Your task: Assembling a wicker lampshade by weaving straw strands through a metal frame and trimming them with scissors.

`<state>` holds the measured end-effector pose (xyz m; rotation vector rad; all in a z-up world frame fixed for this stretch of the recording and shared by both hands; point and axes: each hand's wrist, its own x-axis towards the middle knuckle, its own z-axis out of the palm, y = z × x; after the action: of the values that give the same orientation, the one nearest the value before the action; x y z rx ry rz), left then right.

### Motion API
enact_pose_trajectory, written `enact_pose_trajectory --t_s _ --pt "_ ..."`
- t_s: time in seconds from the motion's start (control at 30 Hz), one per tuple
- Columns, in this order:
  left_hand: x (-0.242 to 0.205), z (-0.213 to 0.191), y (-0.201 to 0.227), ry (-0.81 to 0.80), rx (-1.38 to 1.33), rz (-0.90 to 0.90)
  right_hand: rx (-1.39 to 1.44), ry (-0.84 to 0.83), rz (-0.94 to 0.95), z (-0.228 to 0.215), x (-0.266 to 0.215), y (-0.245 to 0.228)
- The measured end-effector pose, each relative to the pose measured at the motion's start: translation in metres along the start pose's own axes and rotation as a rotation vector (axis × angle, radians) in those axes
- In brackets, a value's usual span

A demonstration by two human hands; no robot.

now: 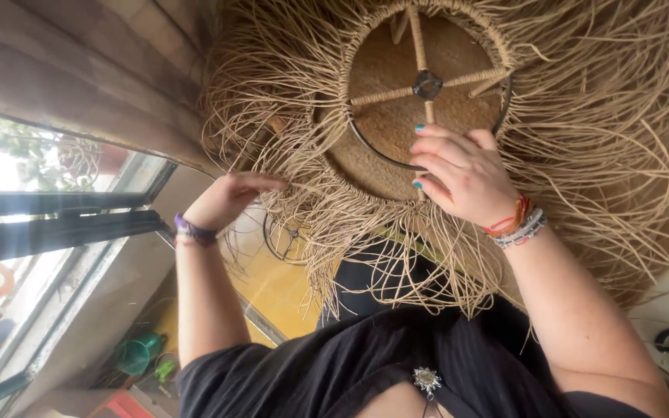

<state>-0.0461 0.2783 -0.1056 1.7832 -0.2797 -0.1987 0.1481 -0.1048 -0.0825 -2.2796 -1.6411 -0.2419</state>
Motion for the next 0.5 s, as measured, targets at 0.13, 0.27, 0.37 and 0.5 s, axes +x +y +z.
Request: enact_pose_trajectory --t_s 0.13,0.27,0.37,0.5 --pt "-0.017 0.025 0.018 0.37 0.796 -0.428 -0.046 0.042 0.021 -0.008 0.002 -0.019" --pt "0.032 0.096 0.088 0.578 0.793 -0.077 -0.032 0.023 0.081 -0.028 -0.032 -0.056" --pt "0.077 0.168 0.124 0.293 0.512 0.13 0.015 -0.038 0.163 -0.053 -0.084 -0.082" --pt "0.134 0.243 0.144 0.062 0.453 0.331 0.104 0.044 0.247 -0.092 -0.163 -0.093"
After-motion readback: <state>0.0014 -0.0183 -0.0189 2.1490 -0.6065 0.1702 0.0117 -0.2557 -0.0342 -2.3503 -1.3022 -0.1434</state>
